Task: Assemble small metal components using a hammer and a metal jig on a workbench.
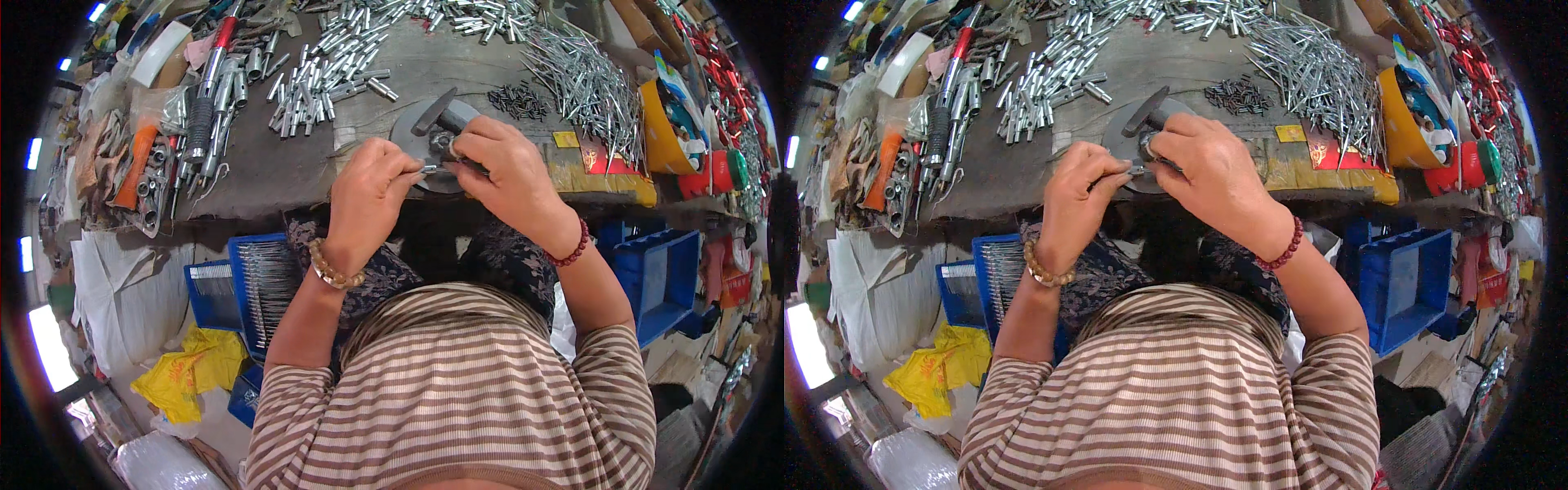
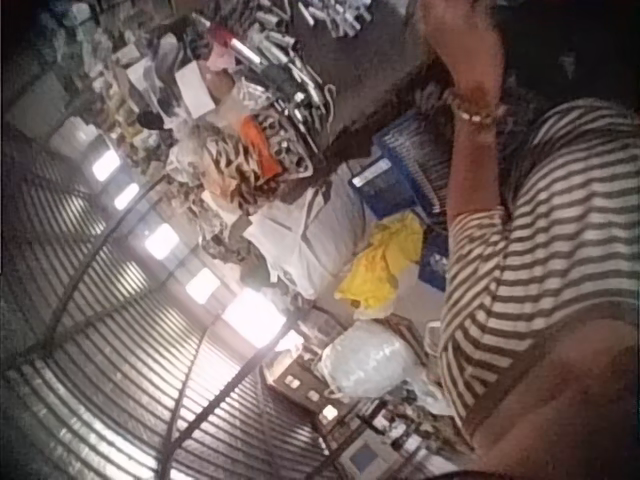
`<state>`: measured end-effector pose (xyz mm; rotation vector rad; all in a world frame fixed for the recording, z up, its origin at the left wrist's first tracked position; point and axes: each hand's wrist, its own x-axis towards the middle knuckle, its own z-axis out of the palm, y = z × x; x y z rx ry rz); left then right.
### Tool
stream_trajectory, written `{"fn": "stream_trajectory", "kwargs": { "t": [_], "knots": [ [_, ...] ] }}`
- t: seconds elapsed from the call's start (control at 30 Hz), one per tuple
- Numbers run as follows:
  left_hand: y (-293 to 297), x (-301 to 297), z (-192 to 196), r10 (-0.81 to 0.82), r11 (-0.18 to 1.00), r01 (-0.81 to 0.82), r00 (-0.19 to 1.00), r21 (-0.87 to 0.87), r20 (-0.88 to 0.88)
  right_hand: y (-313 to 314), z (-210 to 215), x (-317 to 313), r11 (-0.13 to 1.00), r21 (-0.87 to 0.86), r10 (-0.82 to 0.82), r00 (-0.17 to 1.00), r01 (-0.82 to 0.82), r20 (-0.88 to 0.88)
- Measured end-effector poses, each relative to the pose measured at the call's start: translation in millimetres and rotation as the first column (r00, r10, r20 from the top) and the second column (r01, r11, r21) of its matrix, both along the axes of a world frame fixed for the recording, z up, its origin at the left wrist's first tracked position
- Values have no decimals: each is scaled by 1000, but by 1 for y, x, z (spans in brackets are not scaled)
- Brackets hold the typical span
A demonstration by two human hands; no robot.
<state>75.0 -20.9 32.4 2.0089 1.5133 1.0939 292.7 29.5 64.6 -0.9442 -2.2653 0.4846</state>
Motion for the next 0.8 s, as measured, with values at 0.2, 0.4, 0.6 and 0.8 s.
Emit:
{"fn": "stream_trajectory", "kwargs": {
  "t": [0.2,0.4,0.6,0.8],
  "knots": [
    [-1,1,-2,11,999,-11,1000,31,17,1,-3,-10,996,39,72,995,-75,71],
    [-1,-1,1,-6,1000,6,1000,18,-2,2,0,-14,991,84,102,992,-108,77],
    [2,-2,-4,-14,998,16,999,64,-41,-1,10,-21,976,170,102,977,-134,187],
    [1,-1,-1,-2,1000,3,1000,23,-20,-3,6,-16,974,191,67,962,-120,263]
  ]
}}
